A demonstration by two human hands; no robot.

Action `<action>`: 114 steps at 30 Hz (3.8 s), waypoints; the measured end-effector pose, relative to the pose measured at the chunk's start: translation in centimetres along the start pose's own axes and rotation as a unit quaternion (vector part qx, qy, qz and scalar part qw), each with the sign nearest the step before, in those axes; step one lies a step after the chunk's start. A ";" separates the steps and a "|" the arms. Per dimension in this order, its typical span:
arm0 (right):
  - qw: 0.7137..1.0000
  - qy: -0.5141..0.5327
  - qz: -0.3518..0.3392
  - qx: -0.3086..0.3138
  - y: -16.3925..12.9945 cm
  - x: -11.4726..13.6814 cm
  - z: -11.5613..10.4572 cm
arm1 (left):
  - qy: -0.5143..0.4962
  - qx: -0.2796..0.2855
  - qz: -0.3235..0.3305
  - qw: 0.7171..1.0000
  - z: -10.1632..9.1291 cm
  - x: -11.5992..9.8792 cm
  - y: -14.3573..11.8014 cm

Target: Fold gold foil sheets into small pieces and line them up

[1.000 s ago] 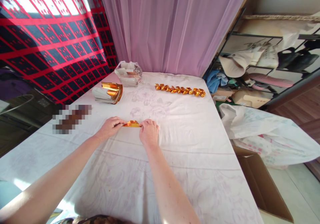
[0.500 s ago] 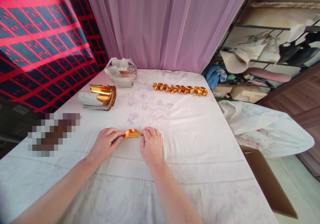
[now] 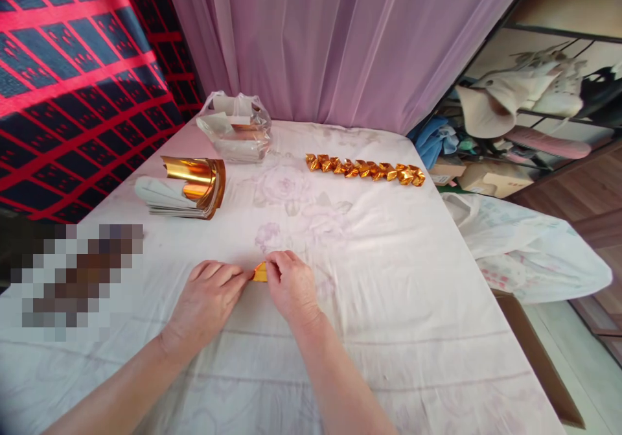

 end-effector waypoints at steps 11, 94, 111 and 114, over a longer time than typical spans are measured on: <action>0.993 -0.111 0.046 0.010 -0.2 1.8 0.4 | -0.006 0.001 0.011 1.000 -1.0 0.0 -1.4; 0.978 -0.001 -0.152 -0.142 -4.3 -2.6 -2.2 | -0.110 -0.039 -0.026 0.993 0.1 1.0 -1.1; 0.976 -0.015 -0.207 -0.068 -4.5 -2.3 -2.6 | -0.138 -0.026 0.001 0.990 -0.3 1.0 -1.1; 0.978 -0.023 -0.200 -0.055 -4.4 -2.2 -2.7 | -0.133 -0.031 0.001 0.991 -0.3 1.0 -1.1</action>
Point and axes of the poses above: each hand's wrist, its own y-axis towards the middle knuckle, its own z-axis out of the palm, x = y × z, the point moved 2 cm from there along y, towards the middle knuckle, and after that the axes turned 9 degrees about -y, right-handed, at the moved point
